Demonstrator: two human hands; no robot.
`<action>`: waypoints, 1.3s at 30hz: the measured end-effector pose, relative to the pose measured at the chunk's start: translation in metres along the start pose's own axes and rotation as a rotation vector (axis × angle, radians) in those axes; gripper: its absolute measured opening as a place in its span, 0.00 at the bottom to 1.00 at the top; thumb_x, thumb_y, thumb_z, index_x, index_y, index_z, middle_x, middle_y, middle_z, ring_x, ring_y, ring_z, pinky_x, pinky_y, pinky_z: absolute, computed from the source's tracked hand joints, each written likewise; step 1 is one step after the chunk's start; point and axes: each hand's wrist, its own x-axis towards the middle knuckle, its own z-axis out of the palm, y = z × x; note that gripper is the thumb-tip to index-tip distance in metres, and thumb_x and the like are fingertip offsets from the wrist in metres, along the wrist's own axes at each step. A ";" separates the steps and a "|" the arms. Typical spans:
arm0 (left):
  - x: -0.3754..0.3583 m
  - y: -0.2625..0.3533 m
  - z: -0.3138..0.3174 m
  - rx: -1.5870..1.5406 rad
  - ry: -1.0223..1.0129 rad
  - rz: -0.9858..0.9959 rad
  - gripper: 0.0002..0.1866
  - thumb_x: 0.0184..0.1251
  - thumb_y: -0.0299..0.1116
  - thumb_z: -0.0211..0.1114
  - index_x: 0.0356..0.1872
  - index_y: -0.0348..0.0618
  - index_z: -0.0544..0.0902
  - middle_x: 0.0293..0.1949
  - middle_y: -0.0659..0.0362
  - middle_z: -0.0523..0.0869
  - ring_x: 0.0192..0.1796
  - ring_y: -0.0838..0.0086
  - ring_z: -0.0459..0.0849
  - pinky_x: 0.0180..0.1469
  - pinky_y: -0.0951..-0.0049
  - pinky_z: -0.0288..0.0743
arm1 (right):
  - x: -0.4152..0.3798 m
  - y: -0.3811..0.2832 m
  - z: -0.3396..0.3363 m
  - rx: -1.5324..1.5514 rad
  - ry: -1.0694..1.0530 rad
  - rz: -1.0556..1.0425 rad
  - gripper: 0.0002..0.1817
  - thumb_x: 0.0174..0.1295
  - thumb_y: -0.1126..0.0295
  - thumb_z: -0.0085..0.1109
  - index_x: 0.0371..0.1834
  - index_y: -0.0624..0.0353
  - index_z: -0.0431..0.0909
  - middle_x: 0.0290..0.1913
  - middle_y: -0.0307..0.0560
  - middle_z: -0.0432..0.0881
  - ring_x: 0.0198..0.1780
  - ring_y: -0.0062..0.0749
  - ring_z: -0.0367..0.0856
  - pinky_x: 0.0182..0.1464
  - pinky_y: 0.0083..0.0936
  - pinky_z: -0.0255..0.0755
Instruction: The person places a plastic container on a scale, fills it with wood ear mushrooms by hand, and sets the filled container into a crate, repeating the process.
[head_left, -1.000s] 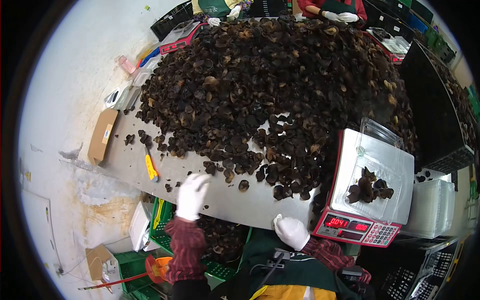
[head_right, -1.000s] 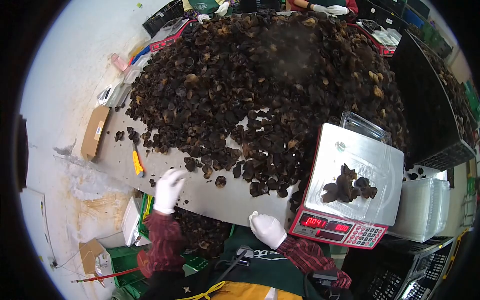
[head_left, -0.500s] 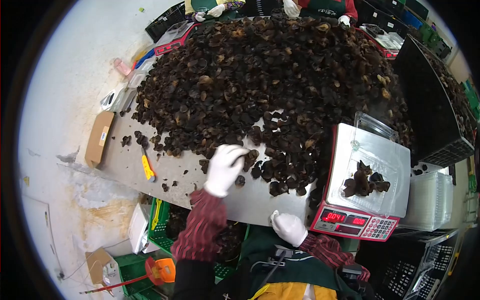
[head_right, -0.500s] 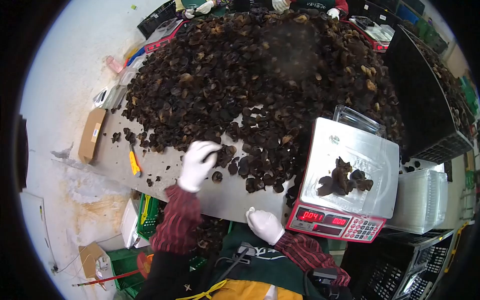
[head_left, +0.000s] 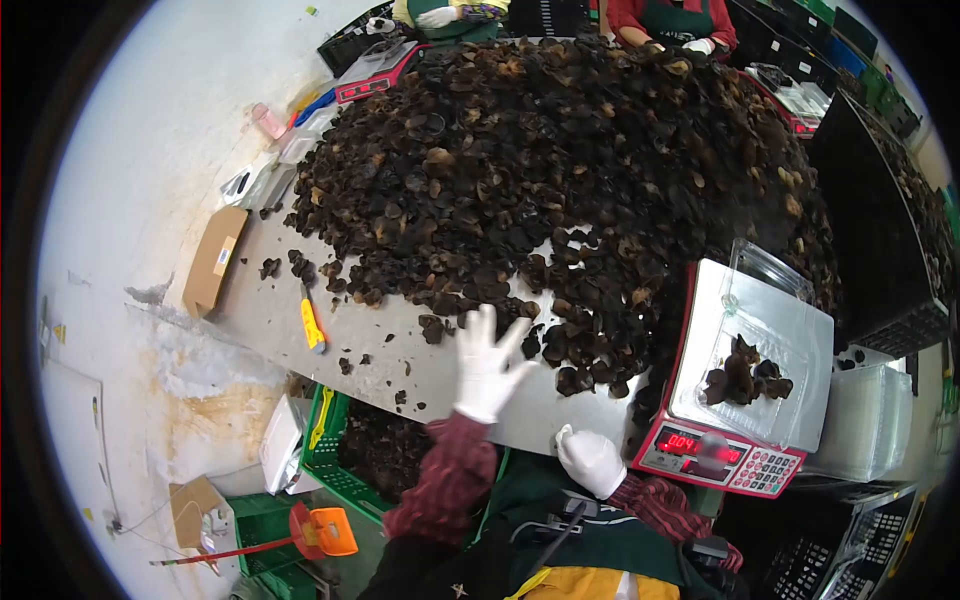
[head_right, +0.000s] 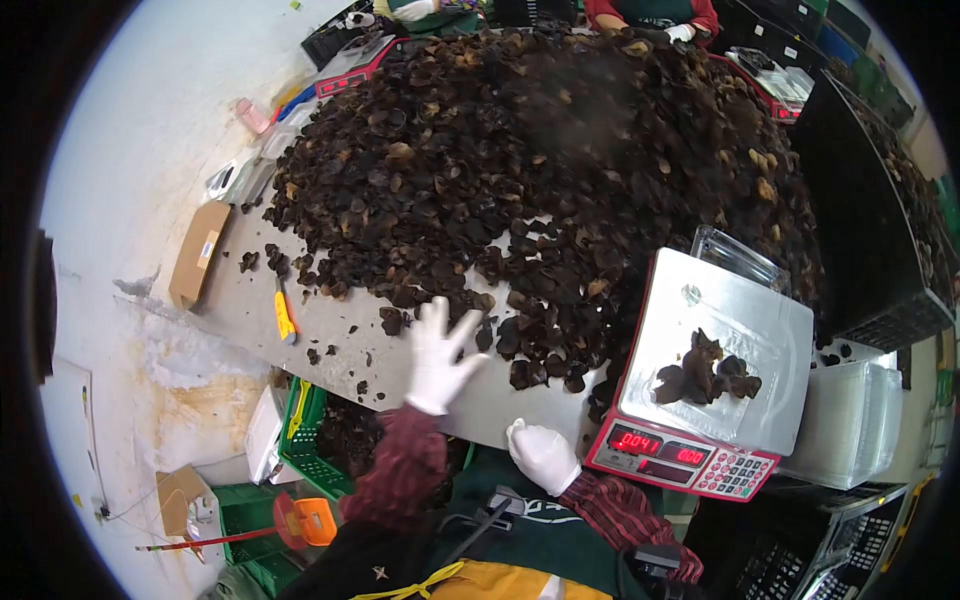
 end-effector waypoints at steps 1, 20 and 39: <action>0.003 0.014 0.021 0.016 -0.030 0.017 0.36 0.52 0.49 0.70 0.66 0.62 0.71 0.73 0.42 0.54 0.73 0.43 0.51 0.73 0.46 0.40 | -0.001 0.000 0.000 -0.017 -0.036 0.016 0.07 0.59 0.75 0.56 0.25 0.59 0.70 0.15 0.46 0.68 0.17 0.39 0.72 0.19 0.37 0.66; 0.034 -0.053 -0.003 0.002 0.282 -0.104 0.10 0.52 0.25 0.66 0.37 0.47 0.80 0.33 0.55 0.81 0.41 0.58 0.77 0.45 0.61 0.72 | -0.007 0.004 0.005 -0.074 -0.041 -0.036 0.04 0.57 0.74 0.59 0.31 0.62 0.74 0.16 0.45 0.68 0.18 0.38 0.72 0.19 0.36 0.66; 0.088 0.018 0.004 -0.039 -0.025 0.176 0.30 0.59 0.54 0.64 0.64 0.62 0.73 0.70 0.44 0.61 0.71 0.45 0.57 0.70 0.45 0.50 | -0.007 0.006 0.010 -0.075 0.002 -0.039 0.04 0.58 0.71 0.58 0.30 0.60 0.76 0.13 0.44 0.67 0.14 0.39 0.70 0.16 0.37 0.62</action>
